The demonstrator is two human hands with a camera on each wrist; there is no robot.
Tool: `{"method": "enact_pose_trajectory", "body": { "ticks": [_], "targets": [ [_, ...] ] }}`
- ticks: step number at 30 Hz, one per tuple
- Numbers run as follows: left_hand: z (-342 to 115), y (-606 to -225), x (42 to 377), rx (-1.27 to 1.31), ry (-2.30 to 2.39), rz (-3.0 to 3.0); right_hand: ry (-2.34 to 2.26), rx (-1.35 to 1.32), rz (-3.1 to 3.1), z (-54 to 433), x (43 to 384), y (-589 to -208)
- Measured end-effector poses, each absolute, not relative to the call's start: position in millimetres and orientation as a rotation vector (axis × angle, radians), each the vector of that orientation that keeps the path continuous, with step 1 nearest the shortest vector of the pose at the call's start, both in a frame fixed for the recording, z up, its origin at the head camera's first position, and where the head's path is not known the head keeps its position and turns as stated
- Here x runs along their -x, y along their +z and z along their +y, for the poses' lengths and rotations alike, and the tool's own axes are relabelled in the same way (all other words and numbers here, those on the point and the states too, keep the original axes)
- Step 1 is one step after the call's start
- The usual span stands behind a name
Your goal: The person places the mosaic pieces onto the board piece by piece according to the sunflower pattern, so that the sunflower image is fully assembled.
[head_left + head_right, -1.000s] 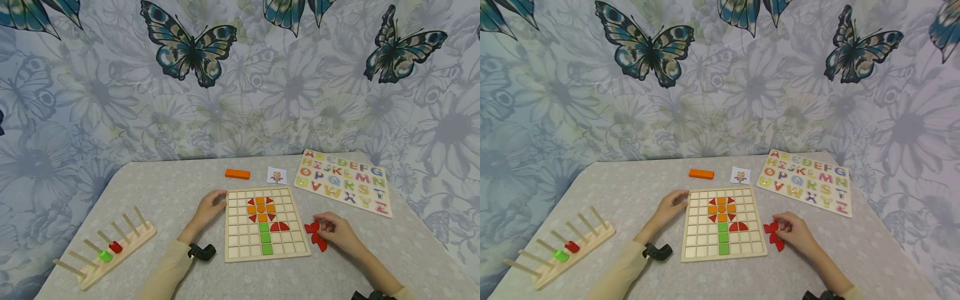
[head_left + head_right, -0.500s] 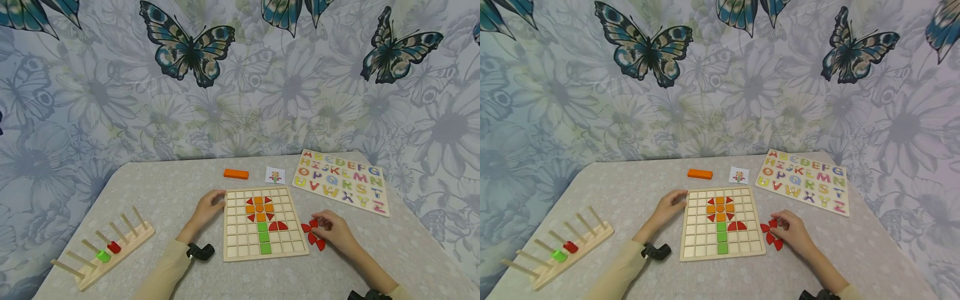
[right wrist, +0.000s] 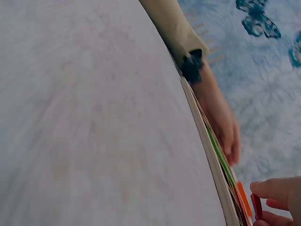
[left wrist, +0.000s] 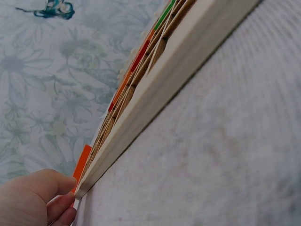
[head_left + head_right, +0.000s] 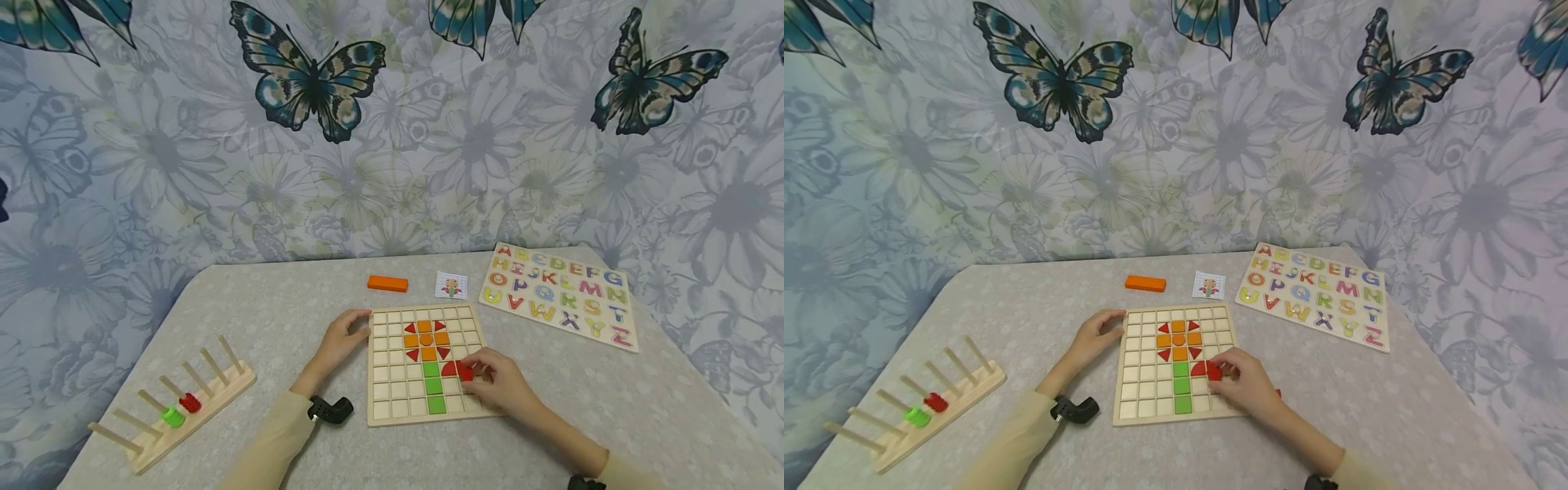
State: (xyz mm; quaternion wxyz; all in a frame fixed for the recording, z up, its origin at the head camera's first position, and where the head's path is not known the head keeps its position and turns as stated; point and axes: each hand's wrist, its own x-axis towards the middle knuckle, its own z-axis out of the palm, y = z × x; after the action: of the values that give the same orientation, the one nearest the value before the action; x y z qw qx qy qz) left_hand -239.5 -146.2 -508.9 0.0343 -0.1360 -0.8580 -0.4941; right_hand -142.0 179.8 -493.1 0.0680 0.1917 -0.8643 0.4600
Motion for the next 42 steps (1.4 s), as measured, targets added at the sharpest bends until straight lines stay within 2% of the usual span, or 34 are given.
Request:
{"method": "enact_pose_trajectory", "body": {
  "ticks": [6,19,28,33,42],
  "targets": [
    [-144.0,-510.1,240.6,0.451,-1.525,-2.625,1.351,-0.658,-2.613,158.5,140.1,-496.3],
    [-147.0,-510.7,240.8,0.435,-1.51,-2.628,1.41,-0.796,-2.501,154.7,139.2,-506.4],
    [-148.9,-509.4,240.9,0.441,-1.499,-2.63,1.408,-0.774,-2.51,152.8,139.9,-506.8],
    [-147.8,-510.9,241.5,0.452,-1.502,-2.622,1.492,-0.724,-2.502,152.7,130.9,-489.2],
    [-146.6,-510.3,236.2,0.438,-1.498,-2.617,1.374,-0.599,-2.484,189.1,139.3,-499.1]
  ]
}}
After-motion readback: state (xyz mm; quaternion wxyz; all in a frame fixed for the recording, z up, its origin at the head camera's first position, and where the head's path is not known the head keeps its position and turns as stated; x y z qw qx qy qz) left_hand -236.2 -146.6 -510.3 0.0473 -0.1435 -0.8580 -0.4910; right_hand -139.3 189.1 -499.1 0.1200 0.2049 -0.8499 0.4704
